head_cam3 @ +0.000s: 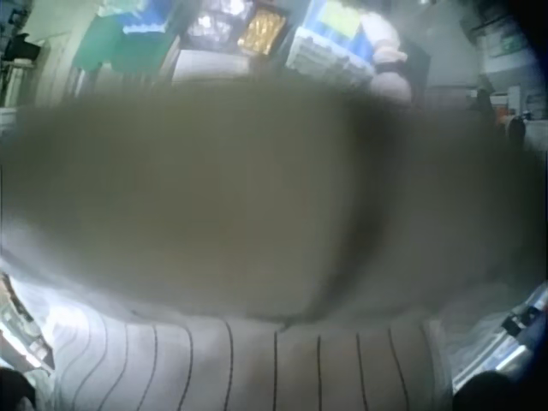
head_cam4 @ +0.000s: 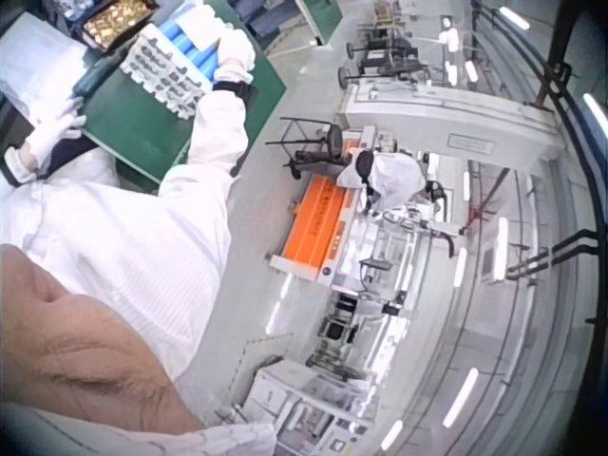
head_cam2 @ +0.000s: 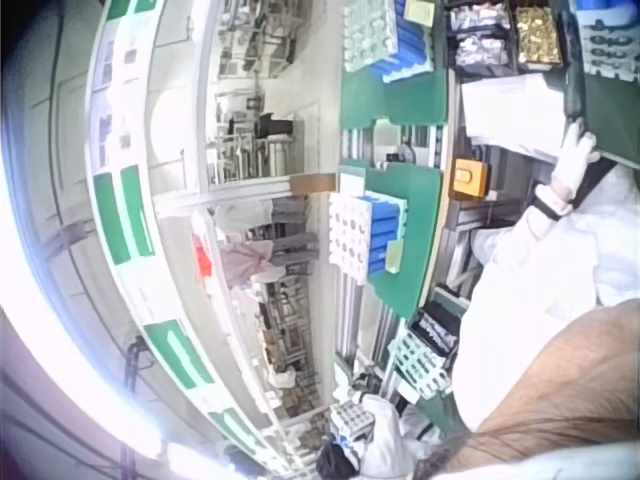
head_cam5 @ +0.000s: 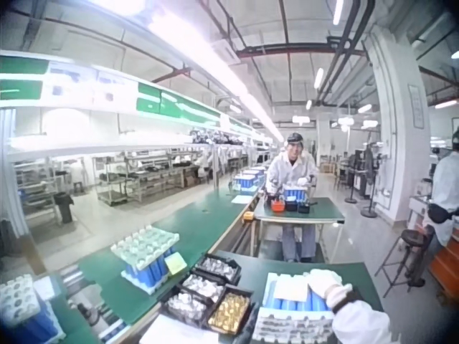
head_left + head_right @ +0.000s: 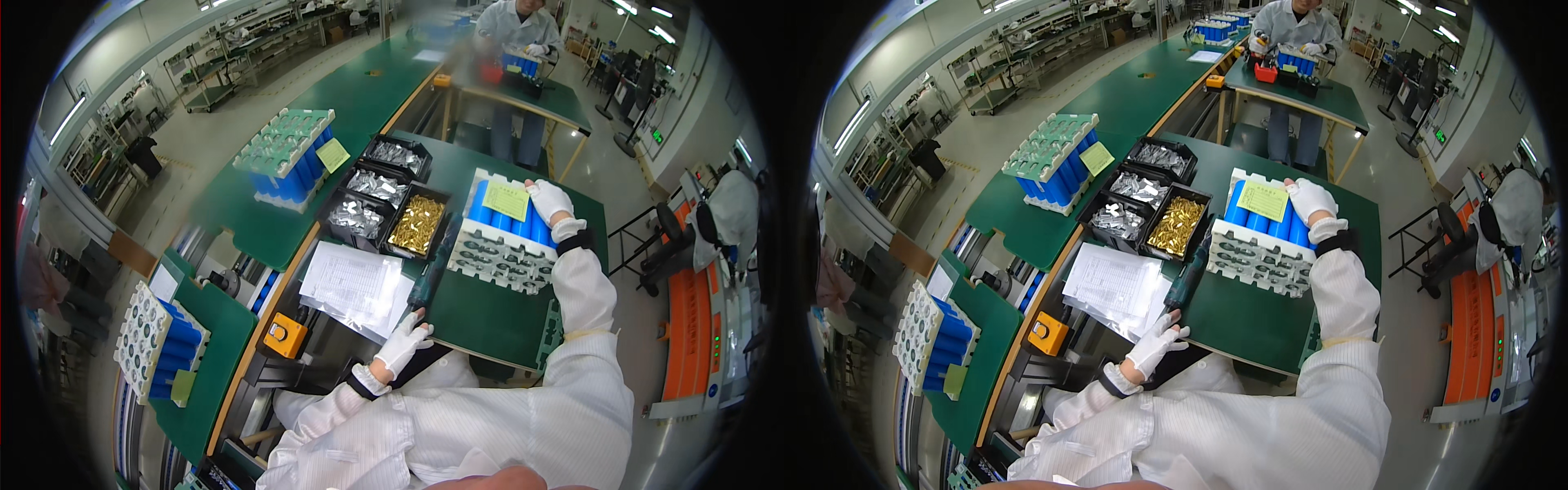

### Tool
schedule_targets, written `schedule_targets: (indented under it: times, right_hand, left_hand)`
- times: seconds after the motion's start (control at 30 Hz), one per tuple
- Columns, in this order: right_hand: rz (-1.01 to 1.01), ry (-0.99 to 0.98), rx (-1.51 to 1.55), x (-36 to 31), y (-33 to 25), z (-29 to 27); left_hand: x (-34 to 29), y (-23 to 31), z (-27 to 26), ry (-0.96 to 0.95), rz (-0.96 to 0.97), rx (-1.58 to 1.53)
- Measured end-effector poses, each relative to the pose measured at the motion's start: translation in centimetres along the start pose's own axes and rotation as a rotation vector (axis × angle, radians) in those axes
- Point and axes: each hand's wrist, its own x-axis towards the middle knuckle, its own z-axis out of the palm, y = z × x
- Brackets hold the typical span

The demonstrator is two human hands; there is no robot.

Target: Assembling battery cell components into a casing and securing them with screws using a power tool.

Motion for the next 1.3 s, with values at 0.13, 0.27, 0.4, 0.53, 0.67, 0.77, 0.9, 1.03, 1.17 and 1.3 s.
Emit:
schedule_targets:
  times: [0.13,0.27,0.4,0.53,0.67,0.77,0.9,1.03,1.17,1.3]
  right_hand:
    - [-0.052,0.208,-0.031,-5.0,-2.3,-2.0]
    - [-0.268,0.572,-0.003,-11.9,-2.9,-1.8]
    - [-0.327,0.725,0.060,-19.2,-4.6,-1.4]
    - [-0.379,0.663,0.022,-26.4,-3.7,1.6]
    - [-0.474,0.809,-0.018,-30.3,-2.8,6.8]
    - [-0.480,0.802,-0.081,-29.6,-1.7,6.3]
    - [-0.507,0.803,0.009,-26.7,0.6,6.3]
    - [-0.554,0.617,0.022,-25.6,3.0,3.5]
    - [0.044,0.748,0.296,-22.1,10.9,2.0]
    - [0.554,0.262,-0.150,-19.4,20.3,7.1]
  left_hand:
    - [-0.7,-0.4,-0.7,0.028,-0.011,-0.071]
    - [-0.5,0.8,-1.2,0.093,0.055,-0.135]
    - [-1.3,5.7,-0.7,0.127,0.105,-0.116]
    - [-1.4,8.3,0.6,-0.089,0.048,-0.059]
    - [-1.0,7.4,1.8,-0.187,-0.179,-0.035]
    - [-0.3,8.1,2.9,-0.137,-0.171,0.083]
    - [0.9,8.1,5.8,-0.078,-0.113,0.092]
    - [2.4,6.9,6.4,-0.060,-0.090,0.040]
    - [2.5,6.9,6.3,-0.061,-0.070,0.051]
    - [2.5,7.1,6.4,-0.062,-0.036,0.036]
